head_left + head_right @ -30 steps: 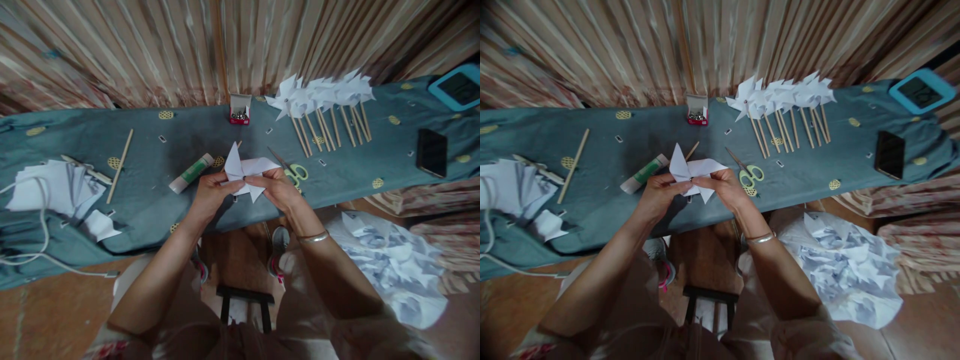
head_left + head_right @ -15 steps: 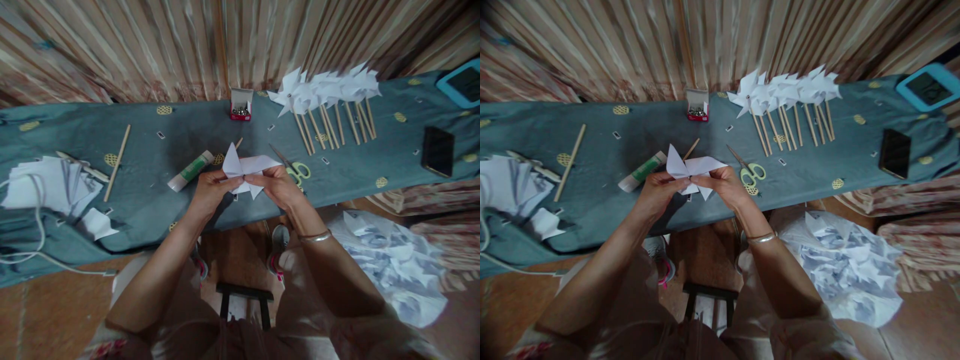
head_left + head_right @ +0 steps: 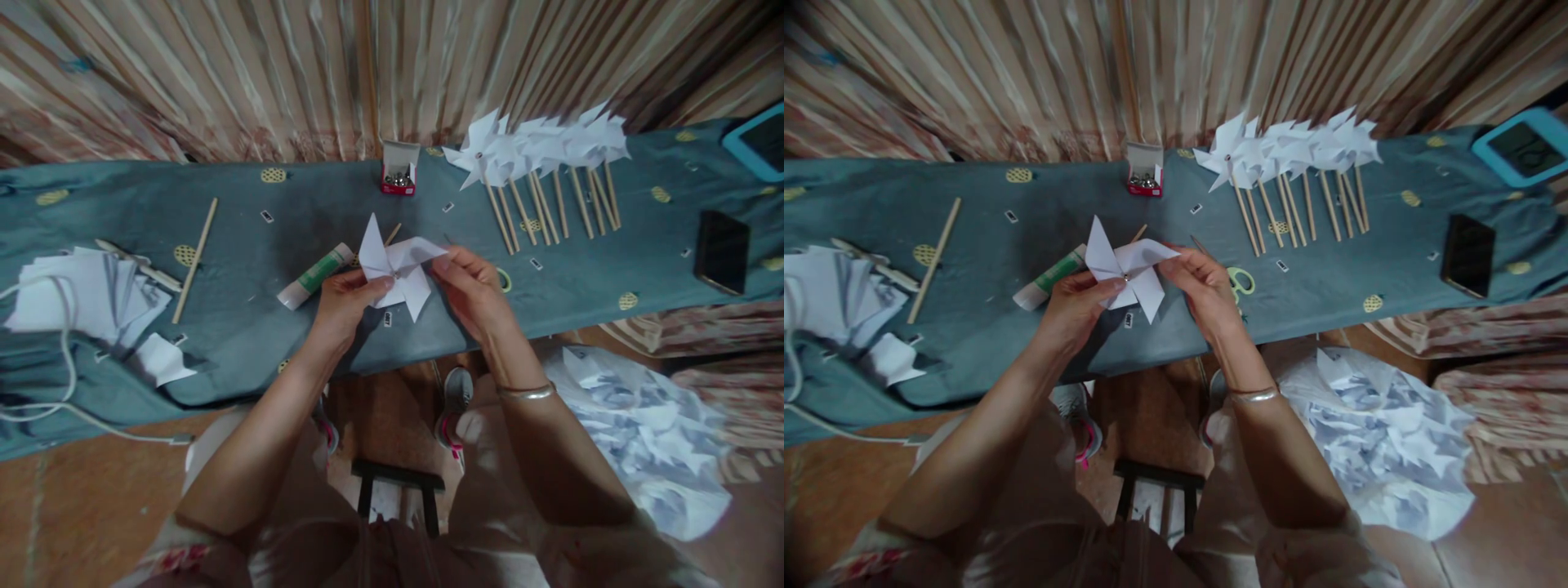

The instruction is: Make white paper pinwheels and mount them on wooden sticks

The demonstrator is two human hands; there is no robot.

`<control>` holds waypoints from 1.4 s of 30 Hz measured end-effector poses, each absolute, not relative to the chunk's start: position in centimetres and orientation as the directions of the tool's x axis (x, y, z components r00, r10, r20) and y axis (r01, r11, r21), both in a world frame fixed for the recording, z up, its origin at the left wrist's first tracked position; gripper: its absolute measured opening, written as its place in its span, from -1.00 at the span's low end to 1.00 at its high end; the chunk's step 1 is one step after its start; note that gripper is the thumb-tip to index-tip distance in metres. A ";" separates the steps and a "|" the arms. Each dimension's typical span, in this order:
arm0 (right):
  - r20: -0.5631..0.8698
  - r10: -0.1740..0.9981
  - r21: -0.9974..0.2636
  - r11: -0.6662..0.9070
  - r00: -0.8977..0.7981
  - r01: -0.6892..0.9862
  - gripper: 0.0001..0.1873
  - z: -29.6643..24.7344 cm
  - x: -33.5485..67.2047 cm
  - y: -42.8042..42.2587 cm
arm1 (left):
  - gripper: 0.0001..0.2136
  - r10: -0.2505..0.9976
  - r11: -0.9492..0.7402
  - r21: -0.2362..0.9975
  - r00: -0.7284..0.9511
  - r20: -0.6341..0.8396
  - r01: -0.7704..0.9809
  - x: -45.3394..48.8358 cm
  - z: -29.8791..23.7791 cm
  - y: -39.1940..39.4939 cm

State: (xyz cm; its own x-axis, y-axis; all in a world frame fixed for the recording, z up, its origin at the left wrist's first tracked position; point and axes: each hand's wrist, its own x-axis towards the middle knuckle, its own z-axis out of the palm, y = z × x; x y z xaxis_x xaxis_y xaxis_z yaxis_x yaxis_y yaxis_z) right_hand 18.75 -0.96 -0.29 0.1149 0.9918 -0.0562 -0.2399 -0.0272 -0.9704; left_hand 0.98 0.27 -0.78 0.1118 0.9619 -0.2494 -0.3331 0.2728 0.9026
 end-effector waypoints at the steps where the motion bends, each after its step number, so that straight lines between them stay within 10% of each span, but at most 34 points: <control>1: 0.008 0.977 -0.986 0.043 0.214 -0.159 -0.81 -0.3 19.1 -0.9 | -0.79 0.963 0.268 0.903 0.104 -0.247 -0.336 1.0 -0.8 0.3; 4: 0.258 0.889 -0.960 0.191 0.378 0.205 -0.88 -0.1 19.7 -1.3 | -0.81 0.971 0.241 0.910 0.082 -0.226 -0.339 1.2 -0.8 0.5; 9: 0.462 0.870 -0.776 0.305 0.169 0.553 -0.96 0.6 18.6 -2.5 | -0.86 0.973 0.229 0.932 0.039 -0.228 -0.281 1.8 -0.2 0.4; 42: 0.199 0.975 -0.967 0.178 0.098 0.183 -0.95 1.0 18.6 -2.3 | -0.90 0.986 0.165 0.964 0.032 -0.162 -0.210 1.7 -0.3 0.4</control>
State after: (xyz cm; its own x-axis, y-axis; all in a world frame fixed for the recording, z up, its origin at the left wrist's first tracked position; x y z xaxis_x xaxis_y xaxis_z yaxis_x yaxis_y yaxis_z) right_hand 18.58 -2.34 0.97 0.0976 0.9752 0.1985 0.1832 0.1785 -0.9667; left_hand 1.65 0.41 -0.28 0.0318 0.9863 -0.1618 -0.2099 0.1648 0.9637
